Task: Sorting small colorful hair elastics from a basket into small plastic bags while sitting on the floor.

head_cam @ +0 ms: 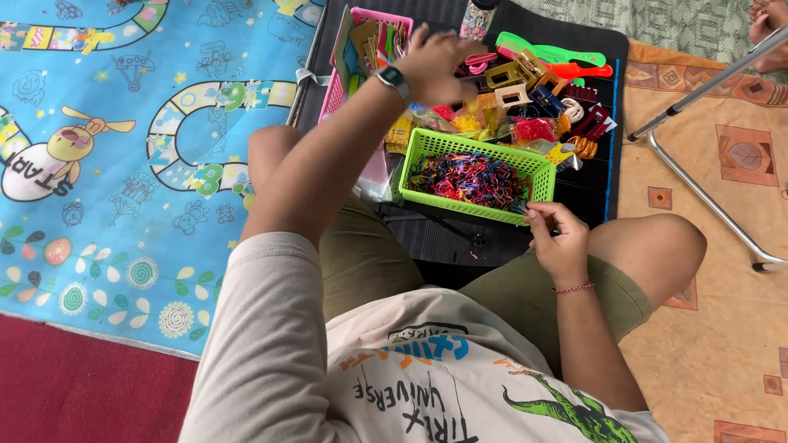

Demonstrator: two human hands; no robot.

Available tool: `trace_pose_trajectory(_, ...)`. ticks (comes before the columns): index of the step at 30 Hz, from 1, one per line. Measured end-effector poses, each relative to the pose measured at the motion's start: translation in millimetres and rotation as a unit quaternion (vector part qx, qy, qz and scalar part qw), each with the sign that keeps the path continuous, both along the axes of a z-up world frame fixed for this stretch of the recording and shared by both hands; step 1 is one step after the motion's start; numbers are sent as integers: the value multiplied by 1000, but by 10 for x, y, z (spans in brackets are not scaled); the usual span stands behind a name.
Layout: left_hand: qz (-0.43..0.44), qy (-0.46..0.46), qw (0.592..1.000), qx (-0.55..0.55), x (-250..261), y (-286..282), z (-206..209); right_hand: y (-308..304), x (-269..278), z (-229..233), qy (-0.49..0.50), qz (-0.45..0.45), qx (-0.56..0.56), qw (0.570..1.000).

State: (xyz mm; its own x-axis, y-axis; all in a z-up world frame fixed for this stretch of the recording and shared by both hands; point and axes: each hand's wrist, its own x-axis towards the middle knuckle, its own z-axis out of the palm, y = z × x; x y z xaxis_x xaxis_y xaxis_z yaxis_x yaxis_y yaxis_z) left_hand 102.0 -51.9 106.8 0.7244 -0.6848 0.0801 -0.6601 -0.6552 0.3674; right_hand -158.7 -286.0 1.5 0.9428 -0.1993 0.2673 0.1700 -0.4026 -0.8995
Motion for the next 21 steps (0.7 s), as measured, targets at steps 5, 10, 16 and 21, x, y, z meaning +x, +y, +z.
trace_pose_trajectory(5,99,-129,987,-19,397,826,-259,32,-6,-8,-17,9,-16,1000)
trace_pose_trajectory(10,98,66,988,100,-36,1438,-787,-8,109,-237,-95,-2,-45,995)
trace_pose_trajectory(16,111,21,991,69,-210,1536,-880,9,111,-260,-83,-11,-21,996)
trace_pose_trajectory(21,114,13,991,69,84,1536,-831,46,77,-196,-75,-4,4,997)
